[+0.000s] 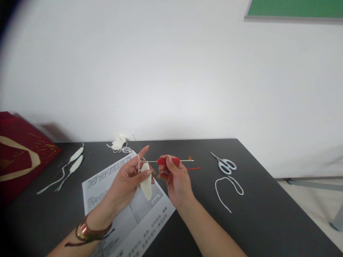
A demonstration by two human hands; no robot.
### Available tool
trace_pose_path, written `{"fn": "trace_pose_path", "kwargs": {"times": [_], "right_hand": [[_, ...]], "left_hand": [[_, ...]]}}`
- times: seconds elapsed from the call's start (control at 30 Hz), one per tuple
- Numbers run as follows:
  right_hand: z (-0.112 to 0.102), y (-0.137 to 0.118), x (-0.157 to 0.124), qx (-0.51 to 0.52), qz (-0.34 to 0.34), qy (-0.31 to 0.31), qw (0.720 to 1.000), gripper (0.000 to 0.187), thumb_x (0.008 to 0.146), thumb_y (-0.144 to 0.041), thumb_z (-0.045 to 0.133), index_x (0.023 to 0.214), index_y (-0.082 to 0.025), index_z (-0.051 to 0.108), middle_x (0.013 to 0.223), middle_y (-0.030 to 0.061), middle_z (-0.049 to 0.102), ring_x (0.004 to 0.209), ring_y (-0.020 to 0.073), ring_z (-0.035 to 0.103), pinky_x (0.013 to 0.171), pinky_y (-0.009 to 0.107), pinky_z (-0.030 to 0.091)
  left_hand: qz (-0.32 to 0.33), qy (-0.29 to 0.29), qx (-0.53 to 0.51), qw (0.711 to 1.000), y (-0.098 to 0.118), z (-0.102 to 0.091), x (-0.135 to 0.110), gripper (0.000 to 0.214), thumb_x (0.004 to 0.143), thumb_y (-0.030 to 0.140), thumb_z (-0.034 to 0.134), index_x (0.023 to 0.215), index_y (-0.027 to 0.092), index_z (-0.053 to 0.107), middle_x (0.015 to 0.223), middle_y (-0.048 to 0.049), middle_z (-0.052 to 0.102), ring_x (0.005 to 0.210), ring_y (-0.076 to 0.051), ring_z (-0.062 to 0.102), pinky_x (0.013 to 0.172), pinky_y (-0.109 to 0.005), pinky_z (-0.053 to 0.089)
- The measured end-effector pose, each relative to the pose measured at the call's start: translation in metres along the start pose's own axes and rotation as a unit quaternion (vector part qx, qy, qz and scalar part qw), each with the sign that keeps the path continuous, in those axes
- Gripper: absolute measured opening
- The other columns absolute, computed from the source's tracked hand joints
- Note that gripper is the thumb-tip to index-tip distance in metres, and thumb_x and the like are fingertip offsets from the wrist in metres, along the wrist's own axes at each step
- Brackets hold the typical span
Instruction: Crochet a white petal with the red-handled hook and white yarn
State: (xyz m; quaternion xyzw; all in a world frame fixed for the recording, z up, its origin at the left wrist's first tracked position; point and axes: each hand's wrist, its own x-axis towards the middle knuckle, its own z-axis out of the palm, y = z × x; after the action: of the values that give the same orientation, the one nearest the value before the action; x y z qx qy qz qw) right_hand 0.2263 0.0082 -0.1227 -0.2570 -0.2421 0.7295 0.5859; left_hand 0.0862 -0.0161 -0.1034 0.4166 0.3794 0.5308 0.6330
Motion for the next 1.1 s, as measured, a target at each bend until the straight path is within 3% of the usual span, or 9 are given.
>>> {"fn": "trace_pose_path", "kwargs": {"times": [0.17, 0.27, 0.4, 0.63, 0.77, 0.9, 1.1], "right_hand": [[0.001, 0.001, 0.002, -0.001, 0.002, -0.004, 1.000, 0.015, 0.078, -0.030, 0.068, 0.085, -0.016, 0.069, 0.068, -0.0011, 0.066, 0.057, 0.0082, 0.056, 0.050, 0.018, 0.052], [0.000, 0.000, 0.002, 0.008, 0.010, -0.001, 1.000, 0.015, 0.079, -0.029, 0.067, 0.085, -0.016, 0.069, 0.071, -0.0010, 0.066, 0.057, 0.0076, 0.056, 0.049, 0.017, 0.052], [-0.002, -0.001, 0.003, 0.027, 0.013, 0.002, 1.000, 0.014, 0.079, -0.028, 0.067, 0.085, -0.016, 0.068, 0.071, -0.0016, 0.065, 0.058, 0.0068, 0.055, 0.049, 0.016, 0.051], [-0.002, 0.000, 0.002, 0.023, 0.012, 0.013, 1.000, 0.014, 0.078, -0.028, 0.068, 0.085, -0.016, 0.069, 0.074, -0.0009, 0.066, 0.058, 0.0071, 0.054, 0.049, 0.017, 0.052], [0.001, 0.000, 0.001, 0.013, 0.004, 0.013, 1.000, 0.014, 0.077, -0.028, 0.069, 0.085, -0.016, 0.069, 0.075, -0.0008, 0.066, 0.060, 0.0071, 0.054, 0.052, 0.017, 0.053], [0.003, -0.001, 0.000, 0.001, 0.003, 0.004, 1.000, 0.015, 0.078, -0.029, 0.068, 0.085, -0.016, 0.069, 0.074, -0.0006, 0.066, 0.060, 0.0076, 0.054, 0.053, 0.019, 0.054], [0.001, -0.001, 0.002, 0.000, -0.007, -0.007, 1.000, 0.015, 0.079, -0.029, 0.067, 0.086, -0.016, 0.069, 0.075, -0.0005, 0.066, 0.060, 0.0081, 0.055, 0.050, 0.020, 0.054]], "left_hand": [[-0.004, 0.020, 0.041, 0.999, 0.001, -0.002, 0.000, 0.078, 0.073, 0.025, 0.069, 0.141, 0.029, 0.030, 0.076, -0.0001, 0.065, 0.055, -0.013, 0.061, 0.043, -0.021, 0.047], [0.021, 0.027, 0.029, 0.999, 0.002, -0.001, 0.000, 0.081, 0.074, 0.023, 0.069, 0.142, 0.031, 0.026, 0.081, -0.0014, 0.068, 0.064, -0.014, 0.063, 0.053, -0.023, 0.052], [0.024, -0.008, 0.001, 1.000, 0.001, 0.005, -0.002, 0.095, 0.074, 0.019, 0.069, 0.144, 0.036, 0.007, 0.081, -0.0005, 0.069, 0.068, -0.014, 0.064, 0.063, -0.028, 0.055], [-0.005, 0.007, 0.039, 0.999, -0.002, 0.007, -0.004, 0.100, 0.073, 0.019, 0.069, 0.144, 0.035, 0.000, 0.076, 0.0003, 0.069, 0.060, -0.013, 0.064, 0.053, -0.024, 0.053], [-0.002, 0.016, 0.030, 0.999, 0.001, 0.005, -0.003, 0.095, 0.072, 0.021, 0.070, 0.145, 0.032, 0.011, 0.072, 0.0022, 0.068, 0.062, -0.013, 0.064, 0.061, -0.028, 0.054], [-0.007, 0.014, 0.015, 1.000, 0.002, 0.002, -0.001, 0.074, 0.078, 0.029, 0.064, 0.142, 0.025, 0.028, 0.069, -0.0010, 0.068, 0.061, -0.014, 0.063, 0.060, -0.027, 0.051], [0.011, 0.056, 0.011, 0.998, -0.003, -0.004, 0.002, 0.049, 0.078, 0.026, 0.066, 0.125, 0.022, 0.054, 0.085, -0.0041, 0.069, 0.069, -0.012, 0.060, 0.062, -0.023, 0.046]]}}
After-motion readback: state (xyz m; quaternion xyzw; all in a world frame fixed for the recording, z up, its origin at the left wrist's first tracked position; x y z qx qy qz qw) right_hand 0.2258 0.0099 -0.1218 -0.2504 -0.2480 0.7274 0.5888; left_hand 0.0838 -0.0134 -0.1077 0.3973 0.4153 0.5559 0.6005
